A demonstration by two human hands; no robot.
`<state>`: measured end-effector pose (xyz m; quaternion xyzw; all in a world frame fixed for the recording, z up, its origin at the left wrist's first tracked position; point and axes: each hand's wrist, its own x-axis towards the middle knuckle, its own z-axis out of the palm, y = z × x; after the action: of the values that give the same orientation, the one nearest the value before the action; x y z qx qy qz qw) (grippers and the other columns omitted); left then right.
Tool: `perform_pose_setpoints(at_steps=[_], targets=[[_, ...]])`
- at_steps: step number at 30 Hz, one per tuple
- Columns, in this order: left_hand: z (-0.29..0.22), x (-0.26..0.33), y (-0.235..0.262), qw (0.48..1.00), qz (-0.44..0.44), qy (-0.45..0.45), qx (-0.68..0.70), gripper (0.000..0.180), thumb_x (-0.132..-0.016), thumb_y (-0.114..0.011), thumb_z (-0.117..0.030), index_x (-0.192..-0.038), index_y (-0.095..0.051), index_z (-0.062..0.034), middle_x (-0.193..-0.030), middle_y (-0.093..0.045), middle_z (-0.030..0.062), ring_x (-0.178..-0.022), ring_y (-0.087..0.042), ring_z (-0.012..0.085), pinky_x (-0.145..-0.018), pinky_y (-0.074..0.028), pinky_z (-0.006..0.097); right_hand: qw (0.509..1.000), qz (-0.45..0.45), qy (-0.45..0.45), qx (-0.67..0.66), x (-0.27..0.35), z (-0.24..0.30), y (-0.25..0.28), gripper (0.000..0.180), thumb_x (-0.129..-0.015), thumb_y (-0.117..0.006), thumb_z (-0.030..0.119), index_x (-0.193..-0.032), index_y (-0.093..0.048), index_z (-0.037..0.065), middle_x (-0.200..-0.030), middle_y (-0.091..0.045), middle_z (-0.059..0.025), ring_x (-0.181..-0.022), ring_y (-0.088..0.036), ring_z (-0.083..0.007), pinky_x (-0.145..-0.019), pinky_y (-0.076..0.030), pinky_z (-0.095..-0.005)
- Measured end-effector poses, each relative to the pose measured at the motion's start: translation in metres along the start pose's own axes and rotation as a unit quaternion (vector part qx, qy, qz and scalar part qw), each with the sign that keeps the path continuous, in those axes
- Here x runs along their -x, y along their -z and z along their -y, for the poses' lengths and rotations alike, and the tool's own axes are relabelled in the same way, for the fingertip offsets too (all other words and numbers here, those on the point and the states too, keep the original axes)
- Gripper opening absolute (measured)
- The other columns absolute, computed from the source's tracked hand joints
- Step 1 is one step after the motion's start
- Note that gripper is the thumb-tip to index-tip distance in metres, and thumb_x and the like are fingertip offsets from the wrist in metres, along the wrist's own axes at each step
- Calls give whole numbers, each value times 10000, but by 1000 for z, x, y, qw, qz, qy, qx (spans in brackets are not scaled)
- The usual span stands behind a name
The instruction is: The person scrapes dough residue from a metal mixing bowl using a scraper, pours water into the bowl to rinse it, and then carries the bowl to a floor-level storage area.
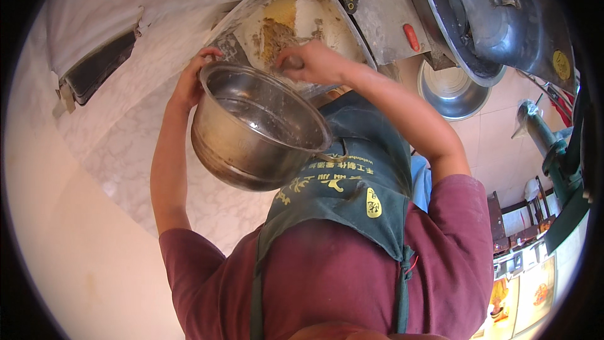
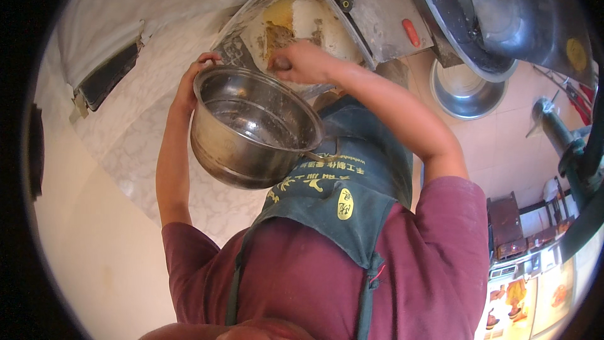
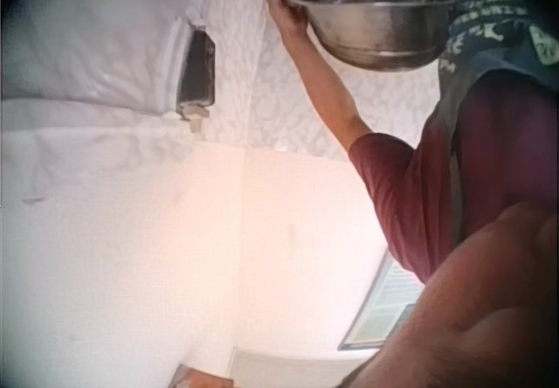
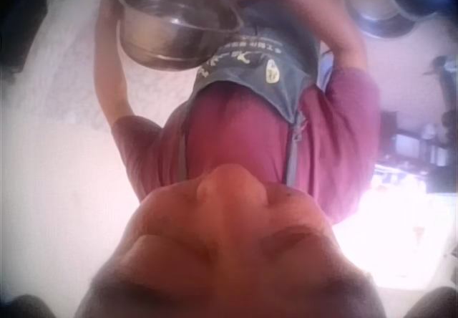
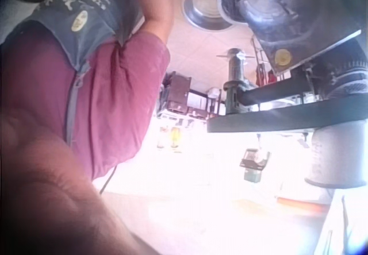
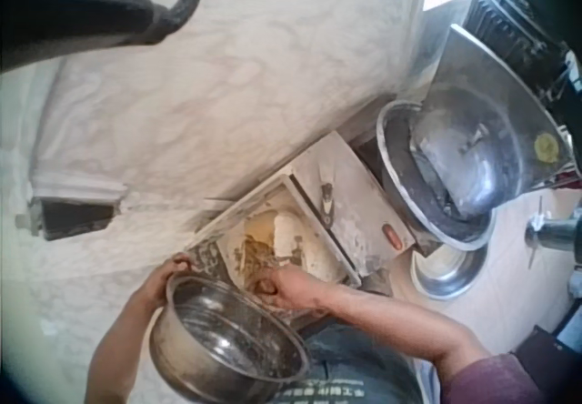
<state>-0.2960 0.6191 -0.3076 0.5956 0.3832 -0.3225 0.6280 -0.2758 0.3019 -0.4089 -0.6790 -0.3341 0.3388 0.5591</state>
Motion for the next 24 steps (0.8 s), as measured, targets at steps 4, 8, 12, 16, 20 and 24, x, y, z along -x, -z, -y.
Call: perform_pose_setpoints(at_steps=[4, 8, 12, 16, 20, 24], targets=[[-3, 0, -10, 1000, 1, -21, -15, 328, -865, -543, -187, -1171, -611, -93, -1074, -578, 27, -962, -589, 147, -861, -506, 291, 996, 83, 16, -34, 4, 16, -40, 321, -831, -676, 216, -1139, -691, 128, -920, -722, -156, -879, -696, -353, -816, -545, -431], [-1, 9, -2, 1000, -6, -23, -6, 341, -844, -545, -199, -1165, -615, -109, -1061, -577, 22, -947, -587, 139, -831, -500, 281, 992, -91, -78, -32, 27, -8, 4, 329, -876, -682, 154, -1202, -678, 105, -978, -750, -127, -812, -712, -252, -782, -559, -371], [3, 17, 9, 999, 1, -34, 5, 348, -831, -540, -192, -1160, -617, -108, -1059, -581, 18, -908, -586, 130, -791, -490, 263, 944, -93, -230, -216, 83, -24, 84, 321, -975, -676, 232, -1252, -660, 72, -839, -647, -5, -720, -571, -58, -621, -475, -211], [7, 15, 13, 999, 16, -41, 31, 353, -827, -537, -193, -1159, -617, -104, -1027, -591, 18, -883, -589, 129, -766, -485, 260, 960, -74, -266, -55, 90, -41, 106, 269, -954, -685, 194, -1188, -696, 61, -789, -653, -1, -679, -564, -57, -598, -475, -235], [12, 18, 20, 997, 20, -61, 45, 349, -830, -535, -191, -1159, -615, -108, -980, -596, 29, -880, -592, 132, -765, -488, 264, 957, -95, -270, -52, 100, -37, 115, 233, -937, -690, 185, -1130, -723, 58, -775, -666, -16, -640, -566, -55, -577, -483, -253], [17, 25, 20, 995, 23, -82, 45, 338, -852, -536, -200, -1171, -607, -116, -984, -598, 39, -883, -594, 131, -763, -493, 265, 943, -113, -306, -64, 108, -9, 121, 228, -938, -686, 168, -1129, -723, 49, -755, -658, -10, -620, -560, -58, -564, -484, -242]])
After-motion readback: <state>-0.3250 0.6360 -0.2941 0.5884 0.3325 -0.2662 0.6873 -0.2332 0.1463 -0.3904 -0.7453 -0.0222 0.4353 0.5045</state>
